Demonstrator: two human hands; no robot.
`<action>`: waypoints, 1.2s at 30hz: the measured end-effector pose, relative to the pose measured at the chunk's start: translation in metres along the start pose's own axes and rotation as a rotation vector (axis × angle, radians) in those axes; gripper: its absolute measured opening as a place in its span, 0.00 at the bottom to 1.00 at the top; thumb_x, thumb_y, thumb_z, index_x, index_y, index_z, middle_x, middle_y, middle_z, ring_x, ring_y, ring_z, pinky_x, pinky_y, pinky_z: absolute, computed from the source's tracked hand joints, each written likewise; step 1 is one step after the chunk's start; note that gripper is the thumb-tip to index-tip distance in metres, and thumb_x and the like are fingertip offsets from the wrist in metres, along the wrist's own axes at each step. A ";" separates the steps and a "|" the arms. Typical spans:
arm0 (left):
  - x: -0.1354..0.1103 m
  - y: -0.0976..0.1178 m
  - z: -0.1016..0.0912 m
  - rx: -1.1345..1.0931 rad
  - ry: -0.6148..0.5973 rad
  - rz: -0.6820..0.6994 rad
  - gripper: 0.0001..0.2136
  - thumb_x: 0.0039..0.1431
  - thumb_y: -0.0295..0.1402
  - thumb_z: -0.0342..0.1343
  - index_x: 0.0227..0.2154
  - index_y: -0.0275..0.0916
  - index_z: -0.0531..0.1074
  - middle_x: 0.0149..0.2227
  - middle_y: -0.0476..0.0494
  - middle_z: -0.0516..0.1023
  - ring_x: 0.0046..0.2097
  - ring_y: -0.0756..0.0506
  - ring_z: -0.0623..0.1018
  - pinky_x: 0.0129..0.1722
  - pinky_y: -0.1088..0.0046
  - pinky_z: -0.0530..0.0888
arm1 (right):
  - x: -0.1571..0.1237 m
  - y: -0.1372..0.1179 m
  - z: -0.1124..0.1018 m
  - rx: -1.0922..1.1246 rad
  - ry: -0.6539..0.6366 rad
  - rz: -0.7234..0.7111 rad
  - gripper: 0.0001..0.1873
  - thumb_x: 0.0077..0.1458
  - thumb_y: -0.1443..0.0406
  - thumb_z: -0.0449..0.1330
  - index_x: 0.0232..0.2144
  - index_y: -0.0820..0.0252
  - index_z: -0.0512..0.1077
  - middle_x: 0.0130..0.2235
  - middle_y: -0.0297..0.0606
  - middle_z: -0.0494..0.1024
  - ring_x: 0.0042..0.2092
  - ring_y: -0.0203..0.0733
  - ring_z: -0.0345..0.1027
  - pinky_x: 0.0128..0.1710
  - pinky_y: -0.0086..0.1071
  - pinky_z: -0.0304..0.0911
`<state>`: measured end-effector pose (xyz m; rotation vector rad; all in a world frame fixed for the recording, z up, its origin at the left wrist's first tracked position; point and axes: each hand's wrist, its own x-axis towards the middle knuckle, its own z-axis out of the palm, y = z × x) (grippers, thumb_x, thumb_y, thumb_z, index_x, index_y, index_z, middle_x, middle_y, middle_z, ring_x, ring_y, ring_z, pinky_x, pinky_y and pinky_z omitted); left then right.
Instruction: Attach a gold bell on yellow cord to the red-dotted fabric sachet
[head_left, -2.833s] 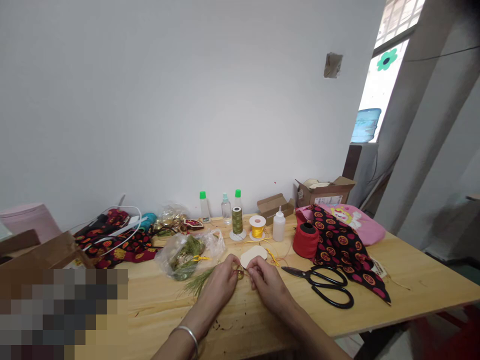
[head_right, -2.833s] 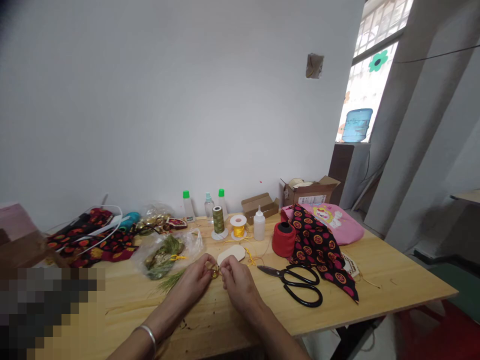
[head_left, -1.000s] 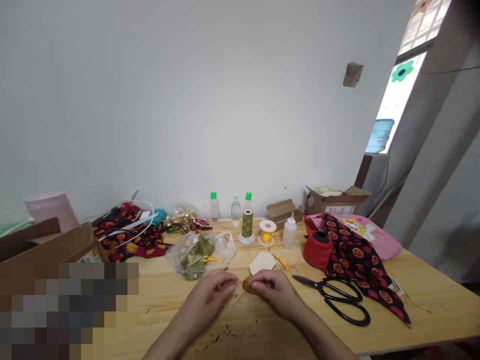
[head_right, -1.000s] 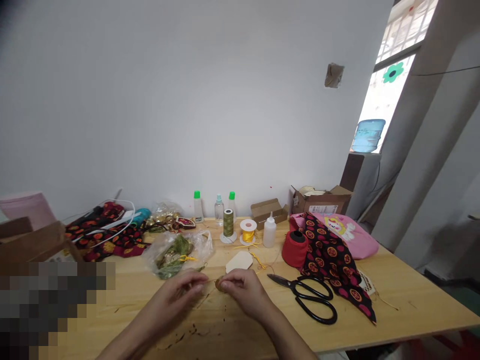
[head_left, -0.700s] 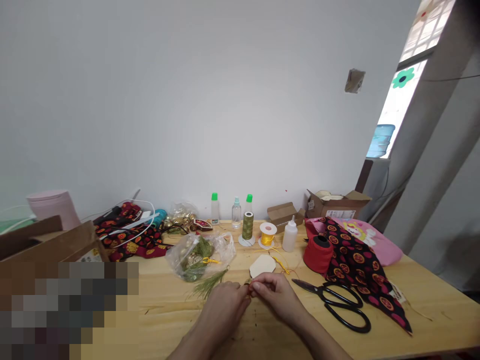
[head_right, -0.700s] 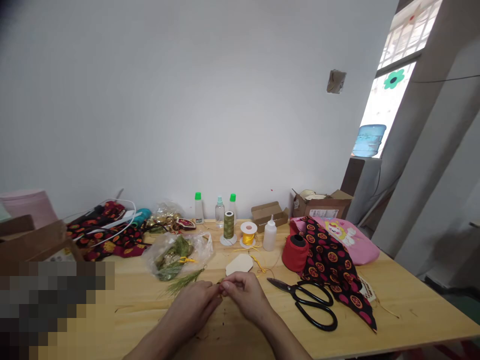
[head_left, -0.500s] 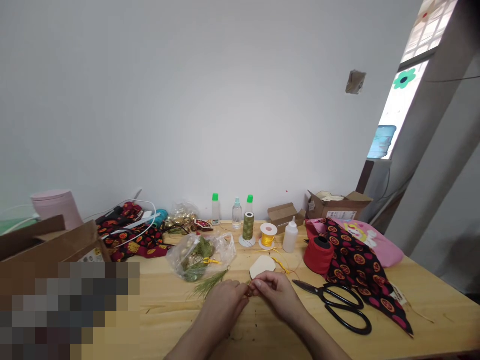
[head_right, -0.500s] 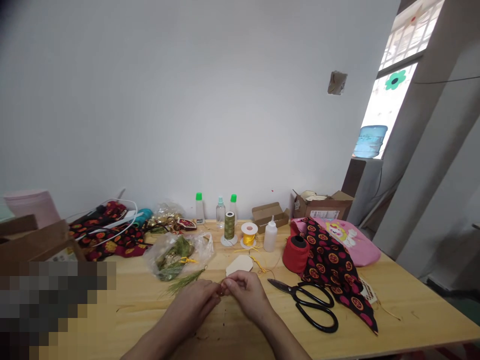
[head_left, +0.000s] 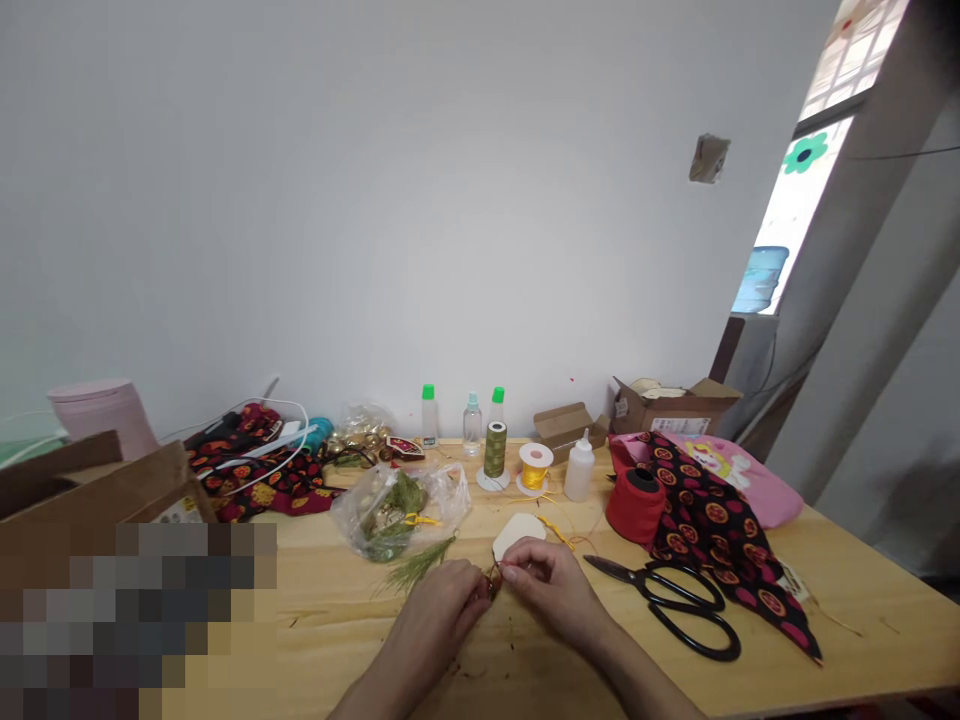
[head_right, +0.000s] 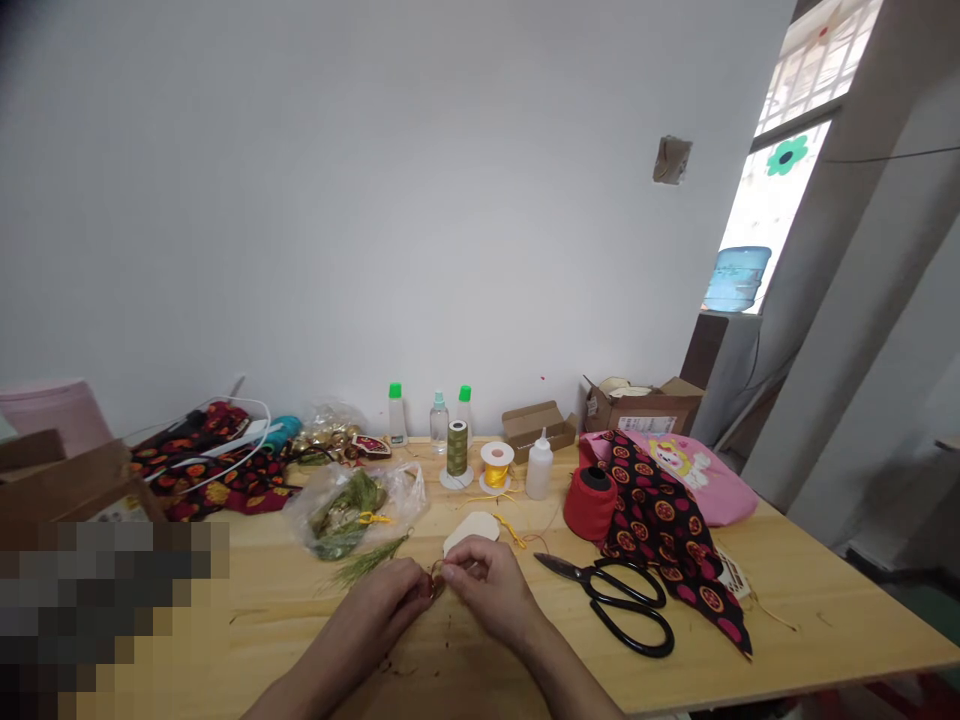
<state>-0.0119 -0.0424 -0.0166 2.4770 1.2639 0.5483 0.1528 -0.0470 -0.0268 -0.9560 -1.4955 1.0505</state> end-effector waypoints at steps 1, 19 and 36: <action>0.000 0.000 0.000 0.000 -0.003 -0.003 0.10 0.55 0.31 0.44 0.23 0.37 0.67 0.26 0.45 0.72 0.30 0.48 0.69 0.29 0.75 0.62 | 0.000 -0.001 0.000 0.004 -0.010 -0.014 0.11 0.42 0.59 0.60 0.21 0.63 0.71 0.25 0.36 0.71 0.30 0.36 0.63 0.30 0.29 0.58; 0.006 -0.009 -0.004 0.018 -0.097 0.075 0.04 0.51 0.30 0.48 0.27 0.38 0.67 0.29 0.48 0.72 0.32 0.49 0.68 0.31 0.77 0.61 | 0.018 -0.004 0.011 0.339 -0.158 0.201 0.16 0.37 0.57 0.64 0.21 0.65 0.67 0.20 0.34 0.73 0.21 0.32 0.65 0.24 0.27 0.59; 0.058 -0.007 0.003 0.113 0.015 0.018 0.07 0.52 0.30 0.45 0.27 0.37 0.68 0.30 0.44 0.72 0.33 0.46 0.71 0.31 0.75 0.61 | 0.064 0.004 -0.022 0.219 -0.158 0.173 0.16 0.33 0.59 0.65 0.21 0.66 0.68 0.18 0.31 0.71 0.21 0.32 0.65 0.24 0.27 0.58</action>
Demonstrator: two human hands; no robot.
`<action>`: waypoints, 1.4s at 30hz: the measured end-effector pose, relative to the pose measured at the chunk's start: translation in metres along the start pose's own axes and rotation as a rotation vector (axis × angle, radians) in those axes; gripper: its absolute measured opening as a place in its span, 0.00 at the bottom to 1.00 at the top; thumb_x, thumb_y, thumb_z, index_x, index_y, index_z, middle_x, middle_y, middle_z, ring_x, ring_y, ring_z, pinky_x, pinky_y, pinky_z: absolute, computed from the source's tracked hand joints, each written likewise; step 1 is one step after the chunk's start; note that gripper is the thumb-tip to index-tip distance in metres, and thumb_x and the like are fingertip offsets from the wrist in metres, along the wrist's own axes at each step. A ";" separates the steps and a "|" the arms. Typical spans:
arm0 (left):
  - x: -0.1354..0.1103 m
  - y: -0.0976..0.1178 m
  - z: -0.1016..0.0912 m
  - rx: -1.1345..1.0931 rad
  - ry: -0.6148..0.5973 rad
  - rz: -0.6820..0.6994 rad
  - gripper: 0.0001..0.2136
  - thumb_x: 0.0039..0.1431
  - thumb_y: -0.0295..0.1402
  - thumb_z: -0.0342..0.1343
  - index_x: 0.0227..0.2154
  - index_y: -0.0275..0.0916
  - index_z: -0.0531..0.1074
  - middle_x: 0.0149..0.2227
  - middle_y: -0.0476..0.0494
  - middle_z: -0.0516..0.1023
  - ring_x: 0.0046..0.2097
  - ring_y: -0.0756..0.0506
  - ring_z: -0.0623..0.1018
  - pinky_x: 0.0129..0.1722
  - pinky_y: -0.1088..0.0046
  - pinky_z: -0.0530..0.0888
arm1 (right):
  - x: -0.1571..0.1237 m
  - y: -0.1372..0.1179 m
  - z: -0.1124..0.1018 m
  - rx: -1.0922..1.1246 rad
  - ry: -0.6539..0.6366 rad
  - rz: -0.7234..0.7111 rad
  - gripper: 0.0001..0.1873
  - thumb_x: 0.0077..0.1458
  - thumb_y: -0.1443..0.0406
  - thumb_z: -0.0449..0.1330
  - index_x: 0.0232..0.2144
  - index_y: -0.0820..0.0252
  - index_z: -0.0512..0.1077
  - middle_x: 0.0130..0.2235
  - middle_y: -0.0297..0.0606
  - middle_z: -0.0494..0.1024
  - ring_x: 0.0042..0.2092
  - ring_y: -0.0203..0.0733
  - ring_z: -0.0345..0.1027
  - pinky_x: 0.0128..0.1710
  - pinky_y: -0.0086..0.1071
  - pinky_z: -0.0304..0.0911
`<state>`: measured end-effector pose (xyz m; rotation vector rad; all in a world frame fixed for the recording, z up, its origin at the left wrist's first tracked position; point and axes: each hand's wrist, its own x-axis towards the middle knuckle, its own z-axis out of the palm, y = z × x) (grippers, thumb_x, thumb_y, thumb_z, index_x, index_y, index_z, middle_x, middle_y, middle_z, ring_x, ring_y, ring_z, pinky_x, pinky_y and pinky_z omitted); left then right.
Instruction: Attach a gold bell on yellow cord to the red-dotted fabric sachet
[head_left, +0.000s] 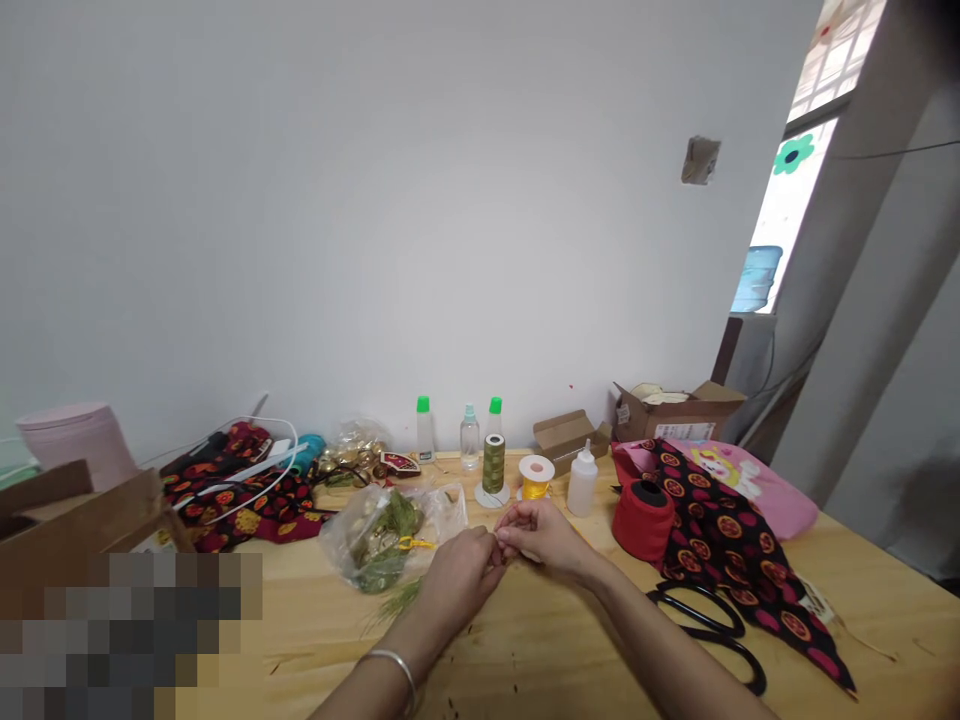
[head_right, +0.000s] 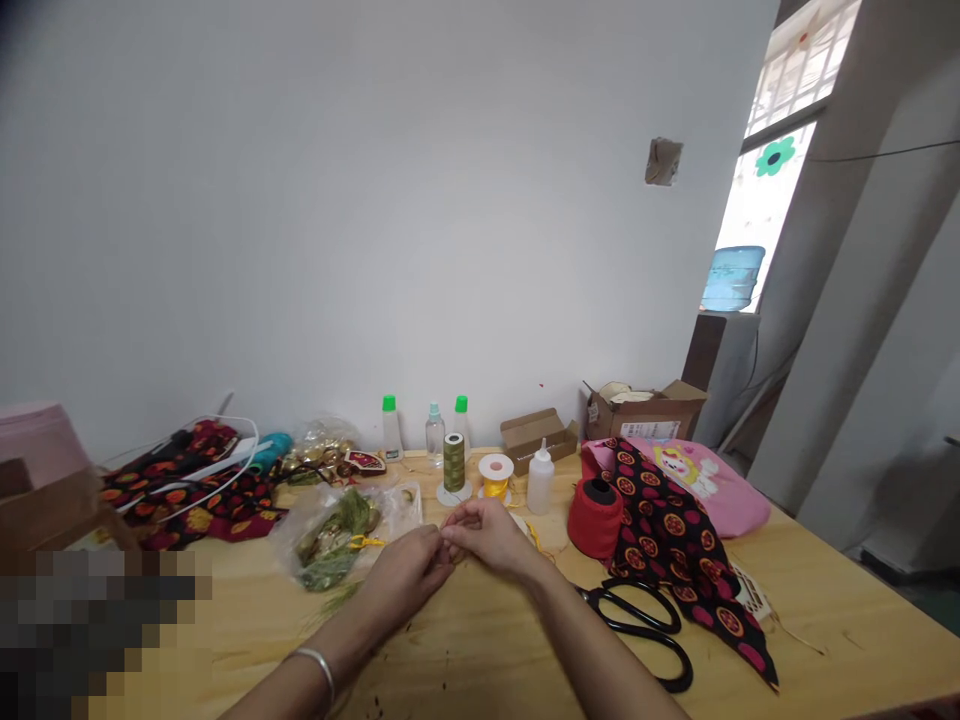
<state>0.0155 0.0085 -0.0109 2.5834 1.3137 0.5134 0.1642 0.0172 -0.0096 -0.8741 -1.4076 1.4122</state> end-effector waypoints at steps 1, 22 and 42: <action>0.003 0.000 0.002 -0.006 0.005 0.003 0.07 0.52 0.29 0.45 0.26 0.37 0.68 0.30 0.44 0.72 0.33 0.47 0.71 0.31 0.75 0.62 | 0.002 0.000 -0.004 0.010 0.026 -0.010 0.16 0.33 0.59 0.65 0.22 0.65 0.68 0.18 0.30 0.71 0.21 0.31 0.64 0.24 0.26 0.58; 0.002 -0.014 -0.002 -0.531 -0.075 -0.111 0.09 0.49 0.35 0.48 0.25 0.34 0.69 0.22 0.51 0.69 0.25 0.51 0.65 0.24 0.79 0.60 | -0.007 0.009 -0.006 0.144 0.116 0.019 0.16 0.32 0.61 0.67 0.26 0.65 0.73 0.27 0.37 0.76 0.28 0.36 0.69 0.32 0.31 0.62; 0.008 -0.014 0.010 -0.772 0.018 -0.013 0.11 0.50 0.37 0.50 0.31 0.35 0.72 0.27 0.46 0.73 0.32 0.47 0.70 0.31 0.76 0.66 | -0.017 -0.010 0.001 -0.357 0.053 -0.255 0.09 0.46 0.65 0.57 0.31 0.63 0.73 0.31 0.39 0.75 0.33 0.39 0.67 0.34 0.31 0.62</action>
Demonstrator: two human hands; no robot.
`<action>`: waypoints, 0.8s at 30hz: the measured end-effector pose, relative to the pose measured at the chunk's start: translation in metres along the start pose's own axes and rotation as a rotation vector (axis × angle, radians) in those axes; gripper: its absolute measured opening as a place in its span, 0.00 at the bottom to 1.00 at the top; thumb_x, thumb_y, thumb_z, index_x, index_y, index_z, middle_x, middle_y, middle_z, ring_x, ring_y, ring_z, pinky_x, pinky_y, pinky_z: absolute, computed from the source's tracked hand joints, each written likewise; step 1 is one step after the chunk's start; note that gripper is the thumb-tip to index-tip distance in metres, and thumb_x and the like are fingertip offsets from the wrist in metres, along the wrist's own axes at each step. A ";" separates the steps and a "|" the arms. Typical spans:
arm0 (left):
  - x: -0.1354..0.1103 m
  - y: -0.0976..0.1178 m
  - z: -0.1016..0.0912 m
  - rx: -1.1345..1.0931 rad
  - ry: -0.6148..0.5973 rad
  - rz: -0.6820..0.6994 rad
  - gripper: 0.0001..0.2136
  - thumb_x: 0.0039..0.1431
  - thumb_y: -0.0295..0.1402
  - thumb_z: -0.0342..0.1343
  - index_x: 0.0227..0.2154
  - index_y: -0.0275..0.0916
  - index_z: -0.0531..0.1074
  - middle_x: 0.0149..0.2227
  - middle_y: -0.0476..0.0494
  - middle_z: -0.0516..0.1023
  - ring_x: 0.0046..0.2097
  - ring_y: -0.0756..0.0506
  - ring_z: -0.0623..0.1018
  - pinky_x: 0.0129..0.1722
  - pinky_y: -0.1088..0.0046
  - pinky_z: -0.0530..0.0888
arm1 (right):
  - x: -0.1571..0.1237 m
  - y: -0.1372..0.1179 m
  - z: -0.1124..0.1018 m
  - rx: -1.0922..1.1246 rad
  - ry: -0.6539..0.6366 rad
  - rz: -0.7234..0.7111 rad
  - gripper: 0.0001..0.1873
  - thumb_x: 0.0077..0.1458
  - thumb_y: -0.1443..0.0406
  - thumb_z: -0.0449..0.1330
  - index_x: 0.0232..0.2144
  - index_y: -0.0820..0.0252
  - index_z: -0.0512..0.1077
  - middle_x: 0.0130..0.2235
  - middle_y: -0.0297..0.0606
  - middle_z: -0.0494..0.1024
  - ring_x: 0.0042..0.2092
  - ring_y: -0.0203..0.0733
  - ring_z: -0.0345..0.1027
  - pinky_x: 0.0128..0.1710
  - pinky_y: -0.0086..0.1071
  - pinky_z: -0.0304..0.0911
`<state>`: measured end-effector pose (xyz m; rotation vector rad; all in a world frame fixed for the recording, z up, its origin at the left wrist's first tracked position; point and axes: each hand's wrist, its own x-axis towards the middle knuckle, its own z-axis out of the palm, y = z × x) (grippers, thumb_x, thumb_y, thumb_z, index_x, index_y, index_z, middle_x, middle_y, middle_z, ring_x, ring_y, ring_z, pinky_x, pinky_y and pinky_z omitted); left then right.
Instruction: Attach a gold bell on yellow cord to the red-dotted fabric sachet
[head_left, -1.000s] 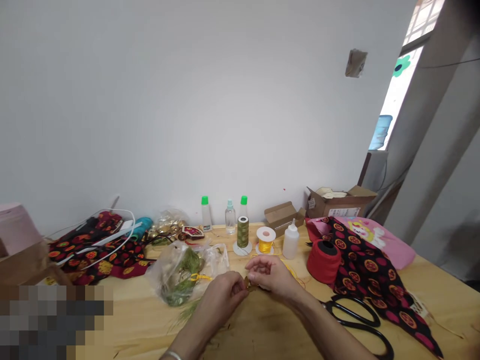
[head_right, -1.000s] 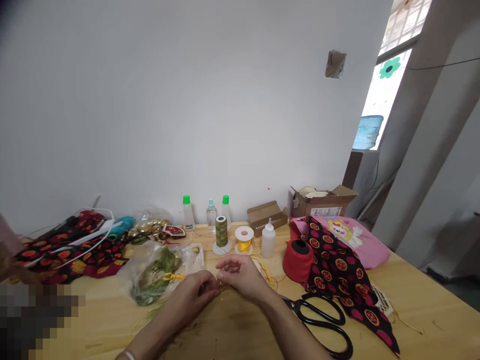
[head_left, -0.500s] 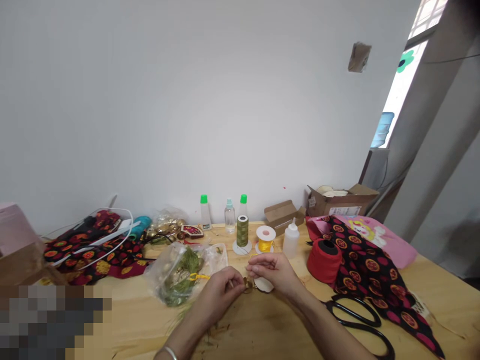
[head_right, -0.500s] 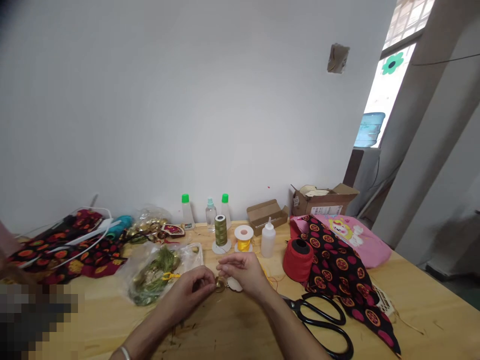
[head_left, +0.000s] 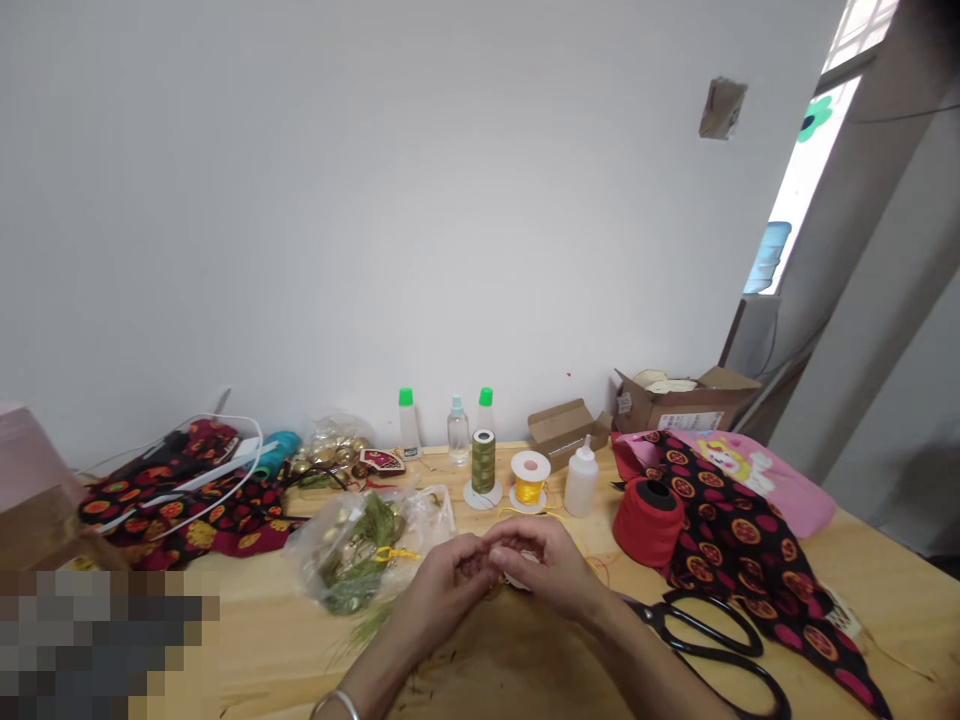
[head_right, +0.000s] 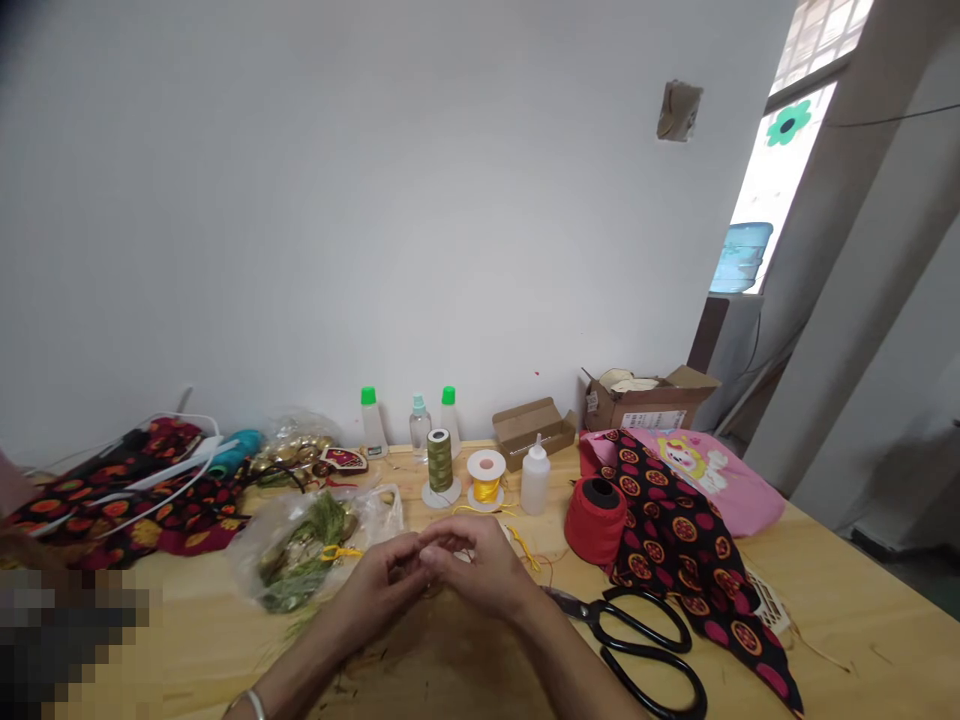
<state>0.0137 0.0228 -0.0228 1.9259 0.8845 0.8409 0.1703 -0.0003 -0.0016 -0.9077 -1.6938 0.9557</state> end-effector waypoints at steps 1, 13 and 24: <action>0.000 0.000 0.000 0.023 0.003 0.012 0.11 0.51 0.37 0.50 0.29 0.35 0.73 0.27 0.45 0.74 0.32 0.47 0.70 0.32 0.75 0.66 | 0.000 0.000 0.000 0.022 0.002 0.013 0.09 0.46 0.65 0.57 0.32 0.63 0.73 0.31 0.39 0.75 0.33 0.39 0.67 0.34 0.31 0.61; -0.001 0.008 -0.007 -0.095 0.133 -0.068 0.09 0.46 0.36 0.55 0.26 0.35 0.75 0.25 0.45 0.76 0.29 0.48 0.72 0.30 0.75 0.67 | -0.001 -0.008 -0.016 0.658 0.090 -0.013 0.17 0.49 0.54 0.53 0.33 0.61 0.70 0.30 0.37 0.71 0.16 0.25 0.53 0.15 0.22 0.47; -0.008 0.012 -0.032 -0.356 0.267 -0.065 0.10 0.42 0.38 0.58 0.21 0.34 0.74 0.24 0.47 0.74 0.28 0.49 0.70 0.30 0.76 0.65 | -0.005 0.019 -0.005 -0.591 -0.204 -0.191 0.22 0.33 0.63 0.66 0.36 0.55 0.71 0.39 0.36 0.71 0.42 0.43 0.60 0.44 0.35 0.53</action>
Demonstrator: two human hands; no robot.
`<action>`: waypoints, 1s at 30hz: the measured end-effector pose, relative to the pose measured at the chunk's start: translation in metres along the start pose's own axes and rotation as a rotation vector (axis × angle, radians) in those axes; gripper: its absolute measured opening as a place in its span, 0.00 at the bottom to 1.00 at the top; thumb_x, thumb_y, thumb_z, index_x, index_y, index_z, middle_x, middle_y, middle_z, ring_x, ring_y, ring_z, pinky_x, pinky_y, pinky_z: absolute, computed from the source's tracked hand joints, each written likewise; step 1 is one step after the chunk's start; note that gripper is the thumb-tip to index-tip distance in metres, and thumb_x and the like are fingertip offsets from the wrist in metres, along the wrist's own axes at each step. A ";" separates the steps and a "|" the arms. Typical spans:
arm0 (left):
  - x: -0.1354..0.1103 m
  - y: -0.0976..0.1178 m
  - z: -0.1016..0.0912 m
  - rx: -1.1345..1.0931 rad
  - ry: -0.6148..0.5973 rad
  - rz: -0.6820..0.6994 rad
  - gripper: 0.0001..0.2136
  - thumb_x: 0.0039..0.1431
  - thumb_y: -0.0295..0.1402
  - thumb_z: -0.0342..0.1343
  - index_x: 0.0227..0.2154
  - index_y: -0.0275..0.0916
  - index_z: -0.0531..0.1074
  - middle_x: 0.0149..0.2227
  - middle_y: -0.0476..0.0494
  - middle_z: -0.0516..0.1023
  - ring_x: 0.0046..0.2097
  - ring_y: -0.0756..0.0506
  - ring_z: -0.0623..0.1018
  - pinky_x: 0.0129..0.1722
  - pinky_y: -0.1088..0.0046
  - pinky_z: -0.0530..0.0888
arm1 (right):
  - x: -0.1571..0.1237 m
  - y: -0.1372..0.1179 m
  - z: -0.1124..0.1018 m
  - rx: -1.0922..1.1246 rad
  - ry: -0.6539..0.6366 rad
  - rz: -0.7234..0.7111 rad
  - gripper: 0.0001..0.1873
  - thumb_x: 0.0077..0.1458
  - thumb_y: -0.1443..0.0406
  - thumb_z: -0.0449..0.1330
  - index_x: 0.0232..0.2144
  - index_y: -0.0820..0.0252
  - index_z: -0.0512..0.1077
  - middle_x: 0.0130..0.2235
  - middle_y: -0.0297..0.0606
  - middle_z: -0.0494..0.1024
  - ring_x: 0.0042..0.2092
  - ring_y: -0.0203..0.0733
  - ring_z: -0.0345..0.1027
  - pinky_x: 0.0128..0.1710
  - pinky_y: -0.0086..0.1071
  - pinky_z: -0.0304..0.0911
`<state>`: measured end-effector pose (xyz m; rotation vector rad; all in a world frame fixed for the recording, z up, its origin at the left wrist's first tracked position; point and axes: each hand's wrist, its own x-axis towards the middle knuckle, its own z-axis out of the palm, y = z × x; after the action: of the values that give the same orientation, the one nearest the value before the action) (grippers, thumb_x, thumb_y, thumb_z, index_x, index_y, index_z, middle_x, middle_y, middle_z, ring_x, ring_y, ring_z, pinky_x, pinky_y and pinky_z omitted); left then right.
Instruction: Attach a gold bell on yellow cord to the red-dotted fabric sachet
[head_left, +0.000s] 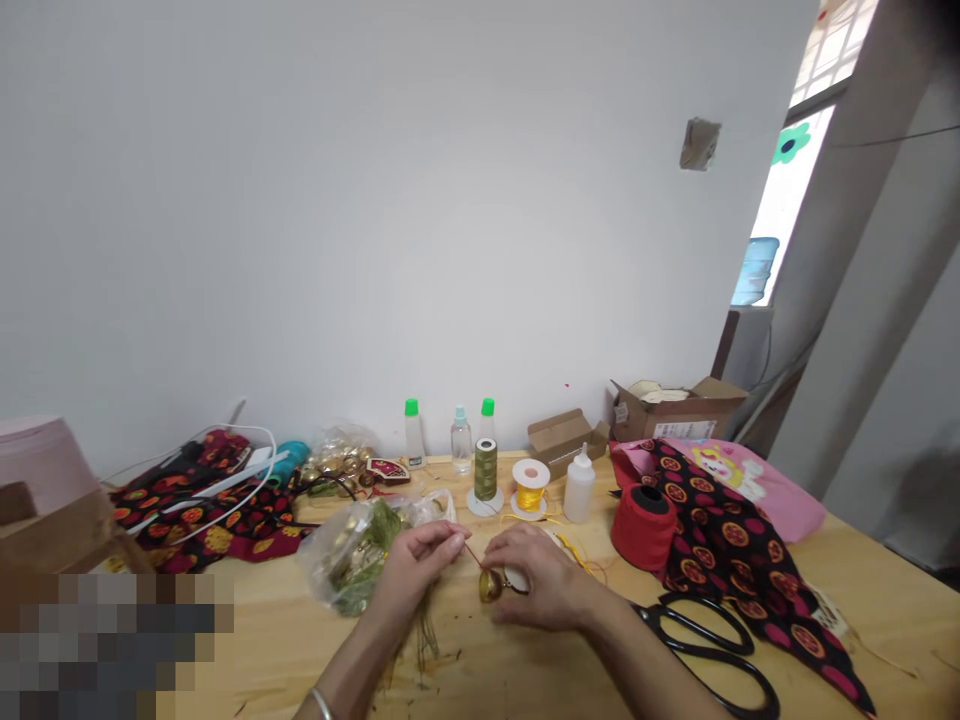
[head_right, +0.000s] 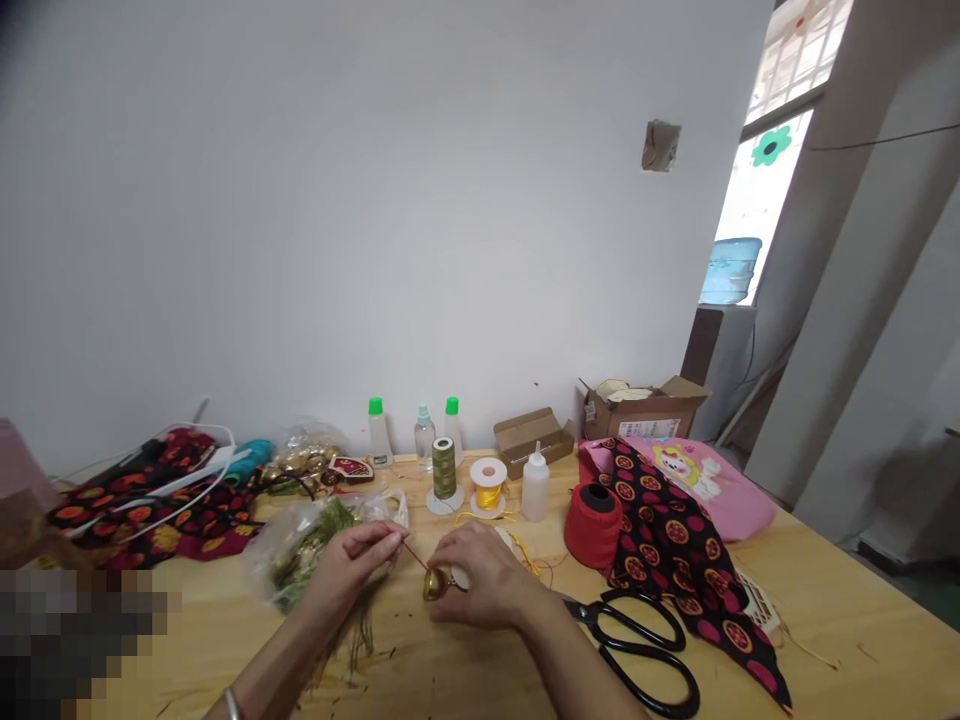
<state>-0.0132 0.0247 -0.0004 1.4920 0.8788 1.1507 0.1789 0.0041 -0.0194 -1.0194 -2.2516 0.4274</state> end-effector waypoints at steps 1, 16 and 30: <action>0.000 0.002 -0.004 -0.026 -0.054 0.025 0.10 0.43 0.38 0.57 0.20 0.34 0.73 0.21 0.48 0.72 0.26 0.50 0.68 0.28 0.77 0.64 | -0.002 0.002 -0.002 -0.052 -0.027 0.019 0.22 0.32 0.62 0.66 0.35 0.55 0.71 0.39 0.36 0.71 0.42 0.43 0.60 0.43 0.35 0.53; -0.010 -0.007 0.029 0.839 -0.313 0.190 0.12 0.43 0.30 0.55 0.34 0.41 0.72 0.34 0.44 0.74 0.38 0.43 0.70 0.38 0.70 0.63 | -0.014 0.019 -0.034 -0.144 -0.101 0.240 0.29 0.33 0.60 0.65 0.42 0.57 0.67 0.43 0.41 0.70 0.45 0.48 0.60 0.44 0.38 0.55; 0.001 -0.025 0.008 0.211 -0.179 -0.149 0.18 0.41 0.35 0.59 0.36 0.31 0.70 0.25 0.48 0.74 0.28 0.50 0.72 0.29 0.76 0.67 | -0.014 0.003 -0.046 -0.003 0.065 0.290 0.23 0.33 0.68 0.63 0.37 0.56 0.66 0.39 0.35 0.68 0.41 0.42 0.61 0.40 0.32 0.57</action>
<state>-0.0046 0.0287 -0.0250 1.6418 0.9923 0.8215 0.2181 -0.0028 0.0084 -1.3481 -2.0534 0.5051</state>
